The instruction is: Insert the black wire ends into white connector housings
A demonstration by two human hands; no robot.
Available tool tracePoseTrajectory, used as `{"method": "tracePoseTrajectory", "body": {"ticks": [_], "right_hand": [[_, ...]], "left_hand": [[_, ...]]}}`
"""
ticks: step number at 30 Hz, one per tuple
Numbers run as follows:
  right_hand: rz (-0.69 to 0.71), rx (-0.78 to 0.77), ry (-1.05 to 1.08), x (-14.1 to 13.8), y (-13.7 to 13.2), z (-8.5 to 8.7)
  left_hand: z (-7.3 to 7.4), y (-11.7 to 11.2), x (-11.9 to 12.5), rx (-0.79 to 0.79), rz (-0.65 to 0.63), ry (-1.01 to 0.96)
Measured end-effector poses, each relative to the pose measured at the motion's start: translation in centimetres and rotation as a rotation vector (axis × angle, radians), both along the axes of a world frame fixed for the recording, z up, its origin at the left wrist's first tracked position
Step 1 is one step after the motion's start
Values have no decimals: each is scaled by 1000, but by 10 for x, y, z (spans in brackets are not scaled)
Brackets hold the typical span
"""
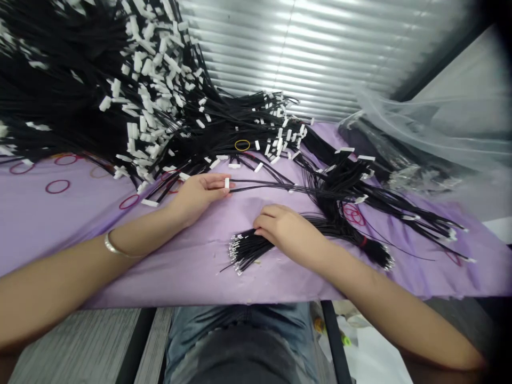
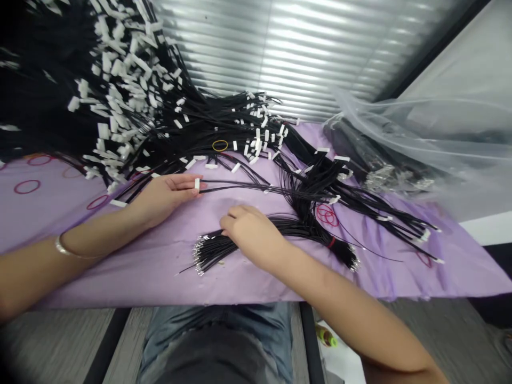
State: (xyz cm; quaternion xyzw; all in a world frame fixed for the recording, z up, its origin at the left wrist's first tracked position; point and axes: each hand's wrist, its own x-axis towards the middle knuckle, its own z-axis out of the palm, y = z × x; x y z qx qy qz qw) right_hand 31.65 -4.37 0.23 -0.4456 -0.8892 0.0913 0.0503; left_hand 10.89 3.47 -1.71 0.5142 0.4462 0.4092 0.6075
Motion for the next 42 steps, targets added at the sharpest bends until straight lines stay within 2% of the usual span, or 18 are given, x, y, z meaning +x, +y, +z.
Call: {"method": "tracePoseTrajectory", "body": {"ticks": [6,11,14,18,21,26,34,42], "right_hand": [[67,-129,182,11,5,-2],[-48,-249,555,14,4,5],[-63,-288,671,14,4,9],[-111,-324,681,13,2,13],[-156,-339,693,13,0,17],[-159,-204,742,13,-2,24],[-308,-339,718,10,8,7],[-304,-300,658,9,7,5]], "left_hand": [[11,-11,-2,164,-71,77],[13,-25,0,58,-71,18],[9,-34,1,-64,-107,-34],[4,-43,5,-188,-137,-41],[3,-45,8,-208,-180,-52],[5,-45,9,-167,-272,2],[5,-41,13,-264,-314,-64],[13,-42,13,-294,-285,-8]]}}
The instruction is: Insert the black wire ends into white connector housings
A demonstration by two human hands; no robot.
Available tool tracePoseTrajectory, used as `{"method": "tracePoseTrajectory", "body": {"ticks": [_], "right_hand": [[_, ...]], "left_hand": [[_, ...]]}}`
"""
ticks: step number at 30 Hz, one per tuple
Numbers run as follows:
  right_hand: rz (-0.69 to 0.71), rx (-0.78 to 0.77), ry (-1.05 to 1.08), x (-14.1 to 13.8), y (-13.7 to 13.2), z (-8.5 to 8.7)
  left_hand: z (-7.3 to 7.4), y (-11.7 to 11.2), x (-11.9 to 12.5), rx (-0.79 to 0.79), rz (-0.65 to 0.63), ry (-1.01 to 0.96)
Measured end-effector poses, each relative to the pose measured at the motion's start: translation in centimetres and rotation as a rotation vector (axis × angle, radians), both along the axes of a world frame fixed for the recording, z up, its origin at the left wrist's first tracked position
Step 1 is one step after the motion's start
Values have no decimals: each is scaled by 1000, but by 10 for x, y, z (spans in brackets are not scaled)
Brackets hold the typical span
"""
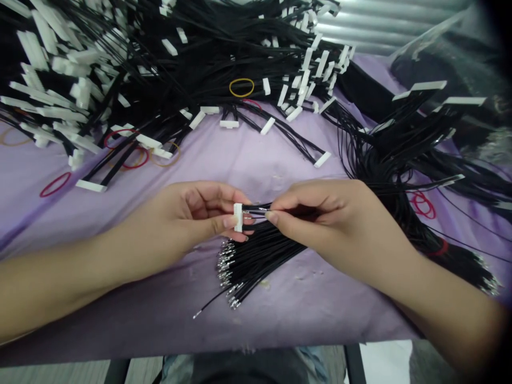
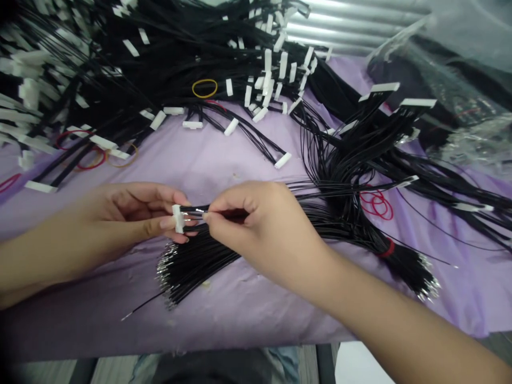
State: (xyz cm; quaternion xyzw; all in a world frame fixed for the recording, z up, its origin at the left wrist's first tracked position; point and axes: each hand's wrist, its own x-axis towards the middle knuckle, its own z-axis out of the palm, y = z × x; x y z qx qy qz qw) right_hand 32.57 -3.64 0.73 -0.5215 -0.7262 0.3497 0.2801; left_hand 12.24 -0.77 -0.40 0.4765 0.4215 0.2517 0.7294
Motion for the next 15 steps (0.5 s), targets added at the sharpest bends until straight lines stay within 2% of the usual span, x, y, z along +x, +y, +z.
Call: {"method": "tracePoseTrajectory", "body": {"ticks": [15], "right_hand": [[-25,-17,27,-2,-1,0]], "left_hand": [[-1,2,3,2,-9,17]]}}
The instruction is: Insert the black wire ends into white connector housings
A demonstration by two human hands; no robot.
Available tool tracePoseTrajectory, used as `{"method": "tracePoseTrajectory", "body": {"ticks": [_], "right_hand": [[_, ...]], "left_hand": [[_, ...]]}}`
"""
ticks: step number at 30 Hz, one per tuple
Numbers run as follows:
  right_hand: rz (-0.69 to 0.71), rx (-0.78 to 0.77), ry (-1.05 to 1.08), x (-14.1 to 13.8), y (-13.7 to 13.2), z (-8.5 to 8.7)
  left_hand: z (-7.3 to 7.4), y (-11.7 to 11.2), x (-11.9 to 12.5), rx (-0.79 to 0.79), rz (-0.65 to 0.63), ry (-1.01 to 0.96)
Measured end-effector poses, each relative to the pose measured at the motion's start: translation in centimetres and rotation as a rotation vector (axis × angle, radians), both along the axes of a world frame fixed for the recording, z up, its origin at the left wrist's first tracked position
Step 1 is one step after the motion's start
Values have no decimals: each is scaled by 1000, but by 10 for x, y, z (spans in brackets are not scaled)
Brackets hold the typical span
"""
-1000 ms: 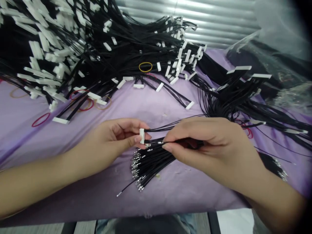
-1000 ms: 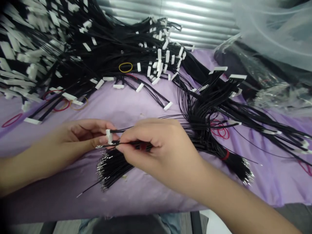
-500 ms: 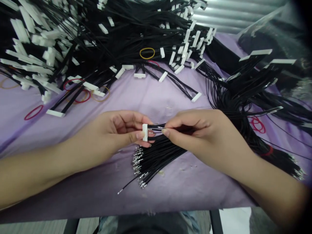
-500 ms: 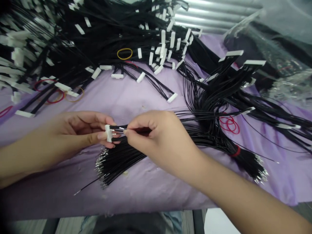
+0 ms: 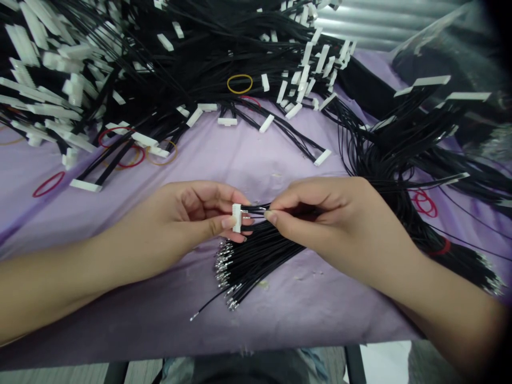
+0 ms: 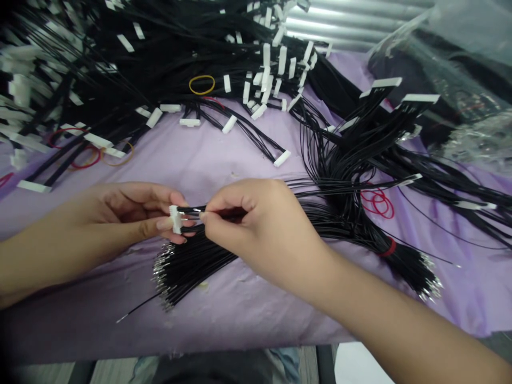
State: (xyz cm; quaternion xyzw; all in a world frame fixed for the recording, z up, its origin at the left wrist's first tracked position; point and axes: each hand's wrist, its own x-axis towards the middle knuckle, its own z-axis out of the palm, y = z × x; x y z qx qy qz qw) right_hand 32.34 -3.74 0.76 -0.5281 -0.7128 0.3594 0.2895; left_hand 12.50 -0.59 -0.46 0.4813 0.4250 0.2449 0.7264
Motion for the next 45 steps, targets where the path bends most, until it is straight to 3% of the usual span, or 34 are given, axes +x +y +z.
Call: {"method": "tracePoseTrajectory", "body": {"ticks": [23,45], "right_hand": [[14,38,26,-1,-3,-1],[2,52,7,-3,-3,-1]], "left_hand": [[-3,-1,0,59,-35,1],[3,1,-1,-17,-98,-21]]}}
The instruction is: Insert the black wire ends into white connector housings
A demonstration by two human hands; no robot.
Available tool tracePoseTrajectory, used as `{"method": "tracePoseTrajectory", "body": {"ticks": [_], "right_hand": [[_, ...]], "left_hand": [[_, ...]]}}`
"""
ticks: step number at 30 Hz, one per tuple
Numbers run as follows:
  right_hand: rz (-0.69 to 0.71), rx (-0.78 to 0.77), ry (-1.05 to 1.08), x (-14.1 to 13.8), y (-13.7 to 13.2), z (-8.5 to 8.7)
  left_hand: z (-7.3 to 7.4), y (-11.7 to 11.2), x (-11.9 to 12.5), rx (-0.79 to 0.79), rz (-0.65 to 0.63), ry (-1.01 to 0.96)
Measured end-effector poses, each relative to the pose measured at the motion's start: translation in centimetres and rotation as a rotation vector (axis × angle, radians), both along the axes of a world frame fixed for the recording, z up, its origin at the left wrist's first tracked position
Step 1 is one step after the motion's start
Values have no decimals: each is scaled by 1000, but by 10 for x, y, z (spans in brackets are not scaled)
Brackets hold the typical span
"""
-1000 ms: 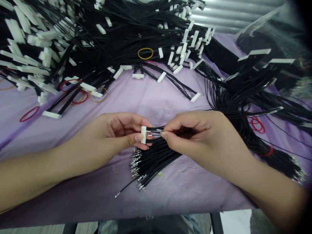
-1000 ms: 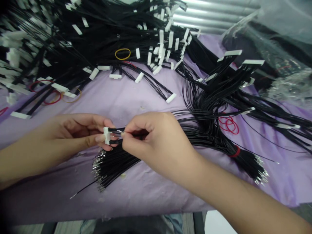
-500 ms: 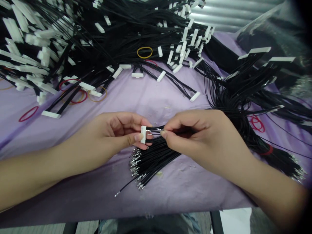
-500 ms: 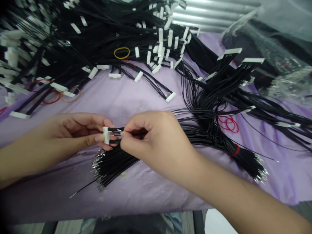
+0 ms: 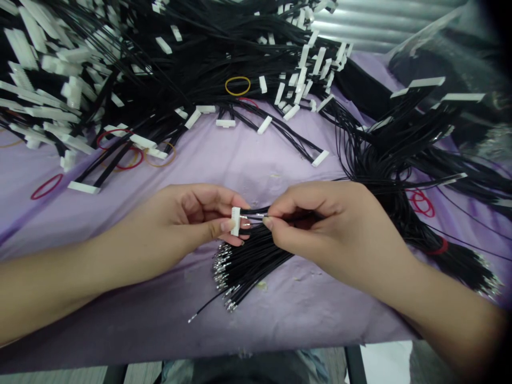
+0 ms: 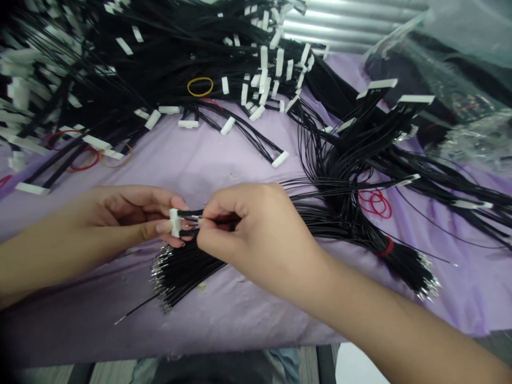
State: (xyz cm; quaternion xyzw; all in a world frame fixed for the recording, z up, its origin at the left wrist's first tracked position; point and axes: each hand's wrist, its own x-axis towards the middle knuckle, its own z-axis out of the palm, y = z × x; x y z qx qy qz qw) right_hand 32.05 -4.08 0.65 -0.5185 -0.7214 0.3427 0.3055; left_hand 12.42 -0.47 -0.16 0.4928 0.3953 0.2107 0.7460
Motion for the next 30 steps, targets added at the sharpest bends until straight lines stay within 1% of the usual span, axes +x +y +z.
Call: {"method": "tracePoseTrajectory", "body": {"ticks": [12,17,30], "right_hand": [[-11,-22,12,1,-1,0],[-1,-23,-3,0,0,1],[-29,-15,-32,-1,-1,1]], "left_hand": [[0,0,0,39,-10,28],[2,-2,2,21,27,39],[0,0,1,19,18,28]]}}
